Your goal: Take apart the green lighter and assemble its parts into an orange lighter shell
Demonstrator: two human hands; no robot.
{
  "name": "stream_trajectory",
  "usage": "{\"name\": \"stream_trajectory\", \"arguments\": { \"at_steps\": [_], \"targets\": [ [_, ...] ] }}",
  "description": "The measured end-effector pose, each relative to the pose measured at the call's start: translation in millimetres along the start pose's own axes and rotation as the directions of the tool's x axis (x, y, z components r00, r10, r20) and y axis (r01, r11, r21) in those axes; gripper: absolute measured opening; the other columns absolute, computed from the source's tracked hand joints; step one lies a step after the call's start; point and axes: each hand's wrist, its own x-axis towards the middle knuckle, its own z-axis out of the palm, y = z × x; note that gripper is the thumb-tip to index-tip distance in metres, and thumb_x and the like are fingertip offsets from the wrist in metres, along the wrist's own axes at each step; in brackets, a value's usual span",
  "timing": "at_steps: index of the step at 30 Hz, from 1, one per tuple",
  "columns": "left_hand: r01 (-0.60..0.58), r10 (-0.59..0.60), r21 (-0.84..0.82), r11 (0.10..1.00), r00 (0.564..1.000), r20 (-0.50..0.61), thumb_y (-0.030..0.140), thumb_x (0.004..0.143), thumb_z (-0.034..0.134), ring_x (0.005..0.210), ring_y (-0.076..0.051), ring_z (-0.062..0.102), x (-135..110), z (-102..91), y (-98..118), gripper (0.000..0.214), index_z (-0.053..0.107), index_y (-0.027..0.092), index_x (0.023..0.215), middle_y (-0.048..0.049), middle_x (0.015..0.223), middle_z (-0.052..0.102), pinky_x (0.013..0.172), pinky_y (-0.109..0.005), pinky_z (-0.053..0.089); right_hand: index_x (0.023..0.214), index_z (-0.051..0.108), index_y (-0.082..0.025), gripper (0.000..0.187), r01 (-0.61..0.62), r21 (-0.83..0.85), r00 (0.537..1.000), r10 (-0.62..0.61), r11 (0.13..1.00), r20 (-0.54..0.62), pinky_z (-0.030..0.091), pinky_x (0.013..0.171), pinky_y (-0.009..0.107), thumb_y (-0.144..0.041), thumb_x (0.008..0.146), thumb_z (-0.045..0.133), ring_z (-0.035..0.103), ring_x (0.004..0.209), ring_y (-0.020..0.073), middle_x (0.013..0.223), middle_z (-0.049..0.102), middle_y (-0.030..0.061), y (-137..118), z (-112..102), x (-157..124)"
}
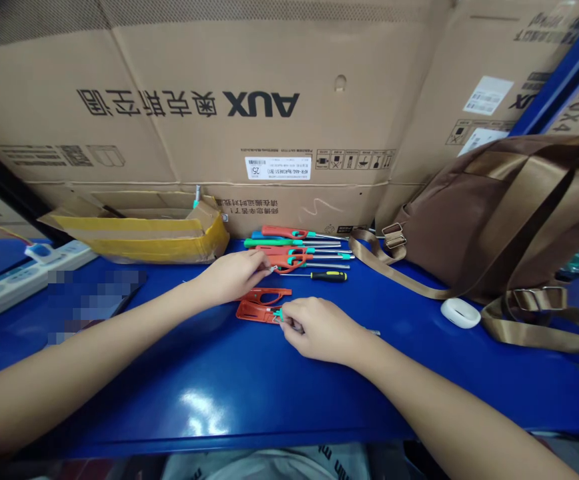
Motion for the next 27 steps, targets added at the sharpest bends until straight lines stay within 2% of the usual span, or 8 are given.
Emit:
{"name": "stream_trajectory", "arguments": {
  "at_steps": [3,6,8,11,14,17,21,27],
  "targets": [
    [-0.001,0.0,-0.128,0.992,1.0,-0.006,0.029,0.104,0.046,0.089,-0.021,0.071,-20,-7.3,6,0.018,0.058,0.016,0.106,-0.0087,0.104,0.072,0.076,-0.032,0.055,0.071,0.052,-0.019,0.017,-0.016,0.024,1.0,0.016,1.0,-0.003,0.028,0.058,0.024,-0.011,0.085,0.057,0.046,0.06,0.0096,0.066,0.055,-0.0032,0,0,-1],
    [-0.016,0.004,-0.408,0.913,1.0,-0.03,0.026,0.103,0.049,0.09,-0.019,0.069,-48,-6.6,15,0.012,0.058,0.018,0.106,-0.0059,0.103,0.071,0.079,-0.032,0.055,0.075,0.056,-0.019,0.013,-0.037,0.064,0.999,0.037,0.997,-0.003,0.03,0.059,0.023,-0.012,0.087,0.056,0.049,0.061,0.0099,0.068,0.058,-0.0026,0,-1,-1],
    [-0.014,0.002,-0.461,0.887,1.0,-0.025,0.027,0.103,0.048,0.094,-0.02,0.067,-65,-2.6,19,0.015,0.059,0.019,0.107,-0.0063,0.106,0.07,0.083,-0.033,0.054,0.079,0.059,-0.019,0.012,-0.051,0.102,0.999,0.051,0.993,0.003,0.031,0.059,0.022,-0.014,0.089,0.055,0.051,0.062,0.0099,0.069,0.059,-0.0028,-1,-1,0],
    [-0.044,0.028,-0.439,0.897,0.999,-0.043,0.026,0.103,0.048,0.103,-0.022,0.063,-80,4.0,20,0.019,0.063,0.018,0.112,-0.0083,0.111,0.066,0.092,-0.037,0.051,0.085,0.063,-0.019,0.011,-0.064,0.169,0.998,0.062,0.983,0.022,0.033,0.058,0.022,-0.018,0.093,0.055,0.051,0.06,0.0093,0.068,0.059,-0.0038,-1,-1,1],
    [-0.08,0.044,-0.437,0.896,0.995,-0.091,0.029,0.104,0.049,0.101,-0.021,0.059,-84,8.3,17,0.021,0.066,0.018,0.111,-0.0075,0.107,0.064,0.091,-0.037,0.05,0.089,0.065,-0.019,0.012,-0.082,0.233,0.996,0.076,0.969,0.035,0.035,0.058,0.021,-0.022,0.095,0.055,0.05,0.058,0.0087,0.067,0.059,-0.004,-2,-1,2],
    [-0.119,0.075,-0.509,0.852,0.991,-0.107,0.029,0.104,0.05,0.102,-0.019,0.059,-85,11.6,15,0.021,0.065,0.019,0.114,-0.0065,0.108,0.063,0.093,-0.034,0.049,0.089,0.066,-0.018,0.014,-0.107,0.29,0.994,0.103,0.951,0.026,0.035,0.056,0.021,-0.024,0.095,0.055,0.047,0.055,0.0082,0.067,0.059,-0.0035,-2,-2,4],
    [-0.135,0.108,-0.592,0.794,0.991,-0.081,0.026,0.106,0.046,0.101,-0.016,0.059,-85,16.9,17,0.024,0.063,0.018,0.121,-0.0069,0.109,0.06,0.092,-0.03,0.05,0.087,0.067,-0.017,0.016,-0.176,0.392,0.984,0.169,0.903,0.052,0.035,0.052,0.02,-0.027,0.095,0.057,0.047,0.053,0.0078,0.066,0.059,-0.0028,0,-3,5],
    [-0.123,0.135,-0.569,0.813,0.991,-0.021,0.029,0.107,0.044,0.099,-0.018,0.059,-81,24.4,14,0.033,0.058,0.021,0.135,-0.0073,0.106,0.061,0.089,-0.031,0.049,0.09,0.067,-0.017,0.013,-0.253,0.506,0.968,0.221,0.825,0.123,0.036,0.049,0.018,-0.027,0.094,0.059,0.047,0.053,0.0069,0.066,0.059,-0.0032,1,-1,6]
  ]
}}
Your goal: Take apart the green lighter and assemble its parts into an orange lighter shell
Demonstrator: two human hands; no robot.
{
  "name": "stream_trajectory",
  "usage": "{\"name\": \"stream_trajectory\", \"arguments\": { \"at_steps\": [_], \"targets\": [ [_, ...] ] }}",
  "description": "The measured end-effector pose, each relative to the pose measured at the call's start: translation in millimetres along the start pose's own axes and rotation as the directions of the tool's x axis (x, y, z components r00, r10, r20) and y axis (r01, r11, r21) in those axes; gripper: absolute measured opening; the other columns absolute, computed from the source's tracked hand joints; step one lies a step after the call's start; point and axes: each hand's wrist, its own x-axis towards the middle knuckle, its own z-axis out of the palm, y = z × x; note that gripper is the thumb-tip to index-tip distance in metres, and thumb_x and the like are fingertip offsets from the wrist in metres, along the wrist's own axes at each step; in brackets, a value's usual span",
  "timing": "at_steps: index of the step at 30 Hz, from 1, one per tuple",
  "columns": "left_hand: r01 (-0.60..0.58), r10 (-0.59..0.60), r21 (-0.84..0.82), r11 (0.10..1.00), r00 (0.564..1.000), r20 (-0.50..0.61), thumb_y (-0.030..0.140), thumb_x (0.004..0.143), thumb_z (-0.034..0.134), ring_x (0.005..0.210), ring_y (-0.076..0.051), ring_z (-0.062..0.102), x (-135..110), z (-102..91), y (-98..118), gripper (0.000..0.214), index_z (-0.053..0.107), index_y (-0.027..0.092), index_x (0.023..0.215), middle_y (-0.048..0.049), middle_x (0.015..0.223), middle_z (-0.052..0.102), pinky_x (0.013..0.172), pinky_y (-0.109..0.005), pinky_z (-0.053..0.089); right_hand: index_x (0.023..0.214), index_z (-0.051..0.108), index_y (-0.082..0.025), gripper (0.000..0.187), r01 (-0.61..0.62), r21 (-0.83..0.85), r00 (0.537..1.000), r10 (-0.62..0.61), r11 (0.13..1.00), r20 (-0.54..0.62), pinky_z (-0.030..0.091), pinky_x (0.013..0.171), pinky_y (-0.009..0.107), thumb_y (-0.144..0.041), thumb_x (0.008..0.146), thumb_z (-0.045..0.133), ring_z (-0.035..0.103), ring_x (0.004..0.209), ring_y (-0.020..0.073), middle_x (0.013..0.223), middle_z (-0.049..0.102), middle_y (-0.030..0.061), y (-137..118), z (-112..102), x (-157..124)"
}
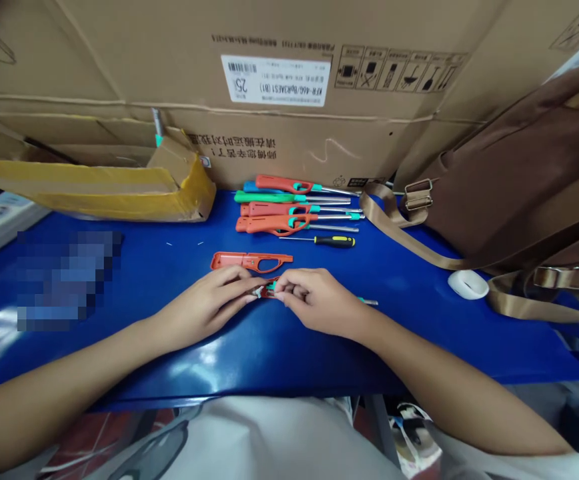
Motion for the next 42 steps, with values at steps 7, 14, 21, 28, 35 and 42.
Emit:
{"name": "stream_trajectory", "arguments": {
  "at_steps": [7,14,21,28,35,42],
  "targets": [
    [0.044,-0.043,-0.057,0.997,0.999,0.02,0.03,0.106,0.044,0.101,-0.02,0.058,0,1.4,-2,0.034,0.059,0.022,0.136,-0.007,0.107,0.063,0.093,-0.034,0.047,0.09,0.07,-0.018,0.015,0.046,0.02,0.999,-0.046,0.999,-0.001,0.037,0.049,0.018,-0.029,0.094,0.06,0.046,0.054,0.0063,0.069,0.06,-0.003,-2,2,1],
    [0.046,-0.044,-0.045,0.998,0.998,0.041,0.031,0.106,0.043,0.1,-0.02,0.057,0,1.9,2,0.04,0.055,0.026,0.144,-0.0065,0.105,0.063,0.093,-0.035,0.046,0.091,0.074,-0.019,0.014,0.089,-0.051,0.995,-0.091,0.995,-0.039,0.038,0.051,0.02,-0.026,0.093,0.061,0.046,0.053,0.0066,0.069,0.064,-0.0019,0,4,2],
    [0.041,-0.048,-0.107,0.993,0.997,-0.061,0.027,0.106,0.043,0.095,-0.019,0.062,-3,1.4,3,0.038,0.058,0.021,0.14,-0.0075,0.104,0.069,0.09,-0.035,0.052,0.088,0.073,-0.019,0.014,0.085,-0.038,0.994,-0.087,0.996,-0.065,0.036,0.05,0.02,-0.028,0.092,0.063,0.043,0.051,0.0059,0.069,0.063,-0.002,-1,5,2],
    [0.218,-0.249,-0.353,0.91,0.968,-0.044,0.025,0.105,0.047,0.071,-0.01,0.065,-1,-5.7,19,0.029,0.074,0.016,0.1,0.0007,0.081,0.073,0.072,-0.019,0.05,0.089,0.073,-0.018,0.014,0.101,-0.012,0.99,-0.101,0.995,-0.093,0.034,0.048,0.021,-0.027,0.093,0.063,0.041,0.049,0.0059,0.068,0.062,-0.0017,-2,4,2],
    [0.367,-0.366,-0.467,0.804,0.926,0.096,0.031,0.103,0.048,0.069,-0.01,0.064,2,-6.1,24,0.035,0.074,0.017,0.085,0.0011,0.077,0.074,0.069,-0.019,0.048,0.091,0.074,-0.017,0.013,0.129,-0.018,0.989,-0.13,0.992,-0.076,0.036,0.049,0.02,-0.022,0.092,0.061,0.044,0.05,0.0055,0.073,0.066,-0.0006,-2,6,1],
    [0.356,-0.357,-0.493,0.794,0.929,0.096,0.033,0.103,0.049,0.074,-0.011,0.066,2,-5.5,23,0.035,0.073,0.017,0.086,0.0003,0.083,0.075,0.072,-0.018,0.049,0.091,0.073,-0.017,0.011,0.199,-0.037,0.977,-0.201,0.979,-0.073,0.038,0.051,0.02,-0.019,0.093,0.062,0.046,0.053,0.0058,0.071,0.064,-0.0014,-3,6,-1]
  ]
}}
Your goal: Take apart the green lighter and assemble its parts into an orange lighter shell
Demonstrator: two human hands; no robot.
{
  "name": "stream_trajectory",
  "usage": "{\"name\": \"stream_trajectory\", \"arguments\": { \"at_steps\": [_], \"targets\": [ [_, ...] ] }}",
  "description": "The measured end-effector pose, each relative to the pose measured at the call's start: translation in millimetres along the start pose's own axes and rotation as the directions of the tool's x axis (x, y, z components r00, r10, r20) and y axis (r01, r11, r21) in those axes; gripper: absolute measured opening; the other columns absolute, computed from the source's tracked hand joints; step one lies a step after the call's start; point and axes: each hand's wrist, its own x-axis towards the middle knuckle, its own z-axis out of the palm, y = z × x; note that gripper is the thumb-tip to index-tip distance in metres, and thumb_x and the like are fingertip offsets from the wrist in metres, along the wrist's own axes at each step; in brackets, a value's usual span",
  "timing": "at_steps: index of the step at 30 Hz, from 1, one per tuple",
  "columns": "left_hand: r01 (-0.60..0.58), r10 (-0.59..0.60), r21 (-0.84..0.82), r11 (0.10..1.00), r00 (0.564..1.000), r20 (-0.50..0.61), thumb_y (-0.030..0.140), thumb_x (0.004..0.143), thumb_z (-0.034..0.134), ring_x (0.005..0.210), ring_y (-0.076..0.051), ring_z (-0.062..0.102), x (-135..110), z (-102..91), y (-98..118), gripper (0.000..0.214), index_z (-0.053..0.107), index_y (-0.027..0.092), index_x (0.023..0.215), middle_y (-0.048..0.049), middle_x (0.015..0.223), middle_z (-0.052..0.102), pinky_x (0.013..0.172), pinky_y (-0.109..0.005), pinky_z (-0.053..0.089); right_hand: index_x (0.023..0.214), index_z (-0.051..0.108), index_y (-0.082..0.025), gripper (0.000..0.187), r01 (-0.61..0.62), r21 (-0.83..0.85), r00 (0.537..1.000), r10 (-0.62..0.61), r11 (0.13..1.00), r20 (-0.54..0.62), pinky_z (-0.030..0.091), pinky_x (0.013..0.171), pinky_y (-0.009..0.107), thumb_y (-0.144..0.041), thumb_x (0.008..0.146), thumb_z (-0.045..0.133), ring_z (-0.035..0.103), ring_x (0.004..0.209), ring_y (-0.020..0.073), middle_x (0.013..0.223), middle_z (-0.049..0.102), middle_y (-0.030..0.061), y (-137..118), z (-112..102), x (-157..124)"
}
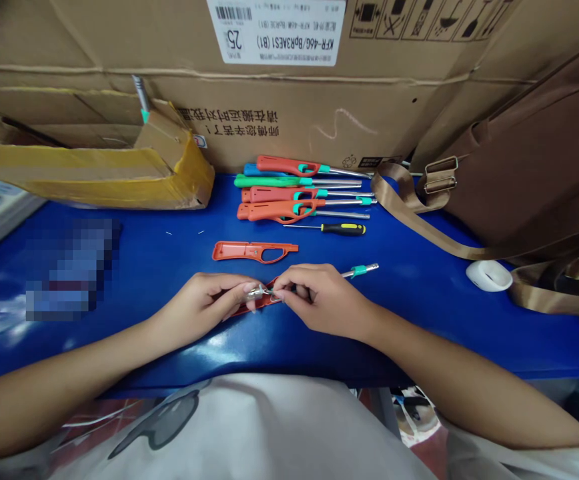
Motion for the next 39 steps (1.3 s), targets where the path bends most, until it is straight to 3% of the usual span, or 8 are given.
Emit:
{"name": "stream_trajectory", "arguments": {
  "at_steps": [39],
  "targets": [
    [-0.061,0.059,0.049,0.997,0.998,0.032,0.026,0.103,0.048,0.076,-0.011,0.067,-0.3,-0.6,-0.3,0.031,0.074,0.015,0.09,-0.0005,0.083,0.075,0.075,-0.019,0.049,0.092,0.072,-0.016,0.011,0.059,-0.025,0.997,-0.058,0.998,0.042,0.037,0.053,0.019,-0.013,0.093,0.061,0.045,0.054,0.0047,0.077,0.066,-0.0008,2.3,-2.4,-1.2]
  ]
}}
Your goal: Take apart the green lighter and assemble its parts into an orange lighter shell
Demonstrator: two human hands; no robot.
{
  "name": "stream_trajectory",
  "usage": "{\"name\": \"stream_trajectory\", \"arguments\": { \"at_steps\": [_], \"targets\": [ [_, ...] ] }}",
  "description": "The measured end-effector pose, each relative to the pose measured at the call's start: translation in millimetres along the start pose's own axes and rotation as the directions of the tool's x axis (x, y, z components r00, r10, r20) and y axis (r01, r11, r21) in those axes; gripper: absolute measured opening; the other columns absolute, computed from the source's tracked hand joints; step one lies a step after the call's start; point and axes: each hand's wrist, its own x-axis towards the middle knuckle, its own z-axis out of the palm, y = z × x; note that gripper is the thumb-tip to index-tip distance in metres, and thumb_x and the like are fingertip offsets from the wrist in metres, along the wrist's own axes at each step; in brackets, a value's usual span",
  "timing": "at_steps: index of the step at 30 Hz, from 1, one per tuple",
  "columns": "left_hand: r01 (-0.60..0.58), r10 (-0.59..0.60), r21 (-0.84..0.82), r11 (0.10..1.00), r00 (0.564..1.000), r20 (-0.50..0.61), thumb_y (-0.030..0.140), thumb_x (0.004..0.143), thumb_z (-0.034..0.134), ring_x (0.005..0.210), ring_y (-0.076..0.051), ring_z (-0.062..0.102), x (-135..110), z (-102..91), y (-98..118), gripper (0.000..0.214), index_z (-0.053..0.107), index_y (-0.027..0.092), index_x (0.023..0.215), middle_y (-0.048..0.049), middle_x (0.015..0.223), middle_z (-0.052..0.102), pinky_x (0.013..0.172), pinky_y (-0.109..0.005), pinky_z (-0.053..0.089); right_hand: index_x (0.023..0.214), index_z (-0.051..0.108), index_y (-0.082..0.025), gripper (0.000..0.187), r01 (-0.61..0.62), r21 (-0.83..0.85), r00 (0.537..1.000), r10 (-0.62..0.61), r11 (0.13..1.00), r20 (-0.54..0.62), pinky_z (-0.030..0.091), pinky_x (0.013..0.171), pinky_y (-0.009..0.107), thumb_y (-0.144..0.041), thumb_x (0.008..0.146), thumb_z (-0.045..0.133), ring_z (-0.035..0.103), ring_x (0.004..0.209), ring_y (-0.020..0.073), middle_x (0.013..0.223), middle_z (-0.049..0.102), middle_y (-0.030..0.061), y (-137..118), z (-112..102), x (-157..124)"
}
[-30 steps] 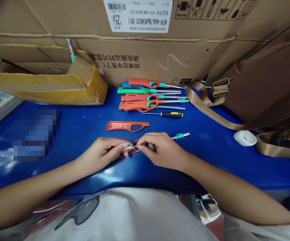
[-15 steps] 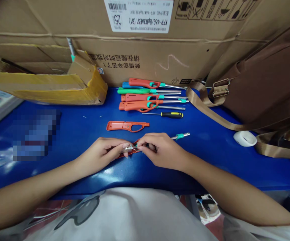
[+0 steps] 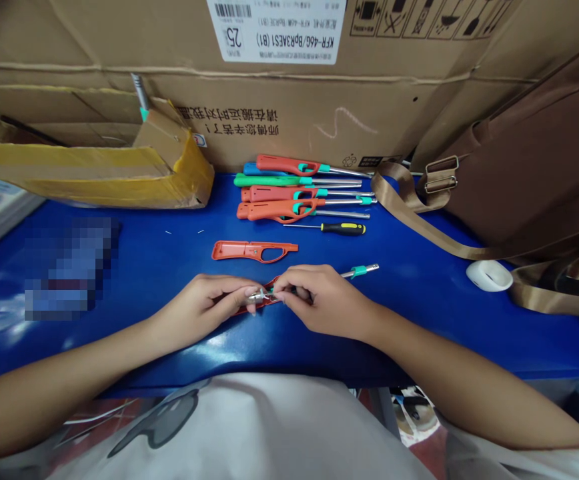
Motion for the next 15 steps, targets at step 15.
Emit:
{"name": "stream_trajectory", "arguments": {
  "at_steps": [15],
  "targets": [
    [-0.018,0.018,0.011,1.0,1.0,-0.013,0.029,0.105,0.046,0.08,-0.014,0.069,-1.0,1.2,1.4,0.033,0.074,0.015,0.094,-0.0039,0.087,0.076,0.079,-0.023,0.051,0.09,0.073,-0.018,0.01,-0.037,-0.016,0.999,0.037,0.999,-0.014,0.037,0.051,0.02,-0.018,0.093,0.063,0.044,0.053,0.0063,0.067,0.059,-0.0028,-2.4,1.3,1.0]
  ]
}}
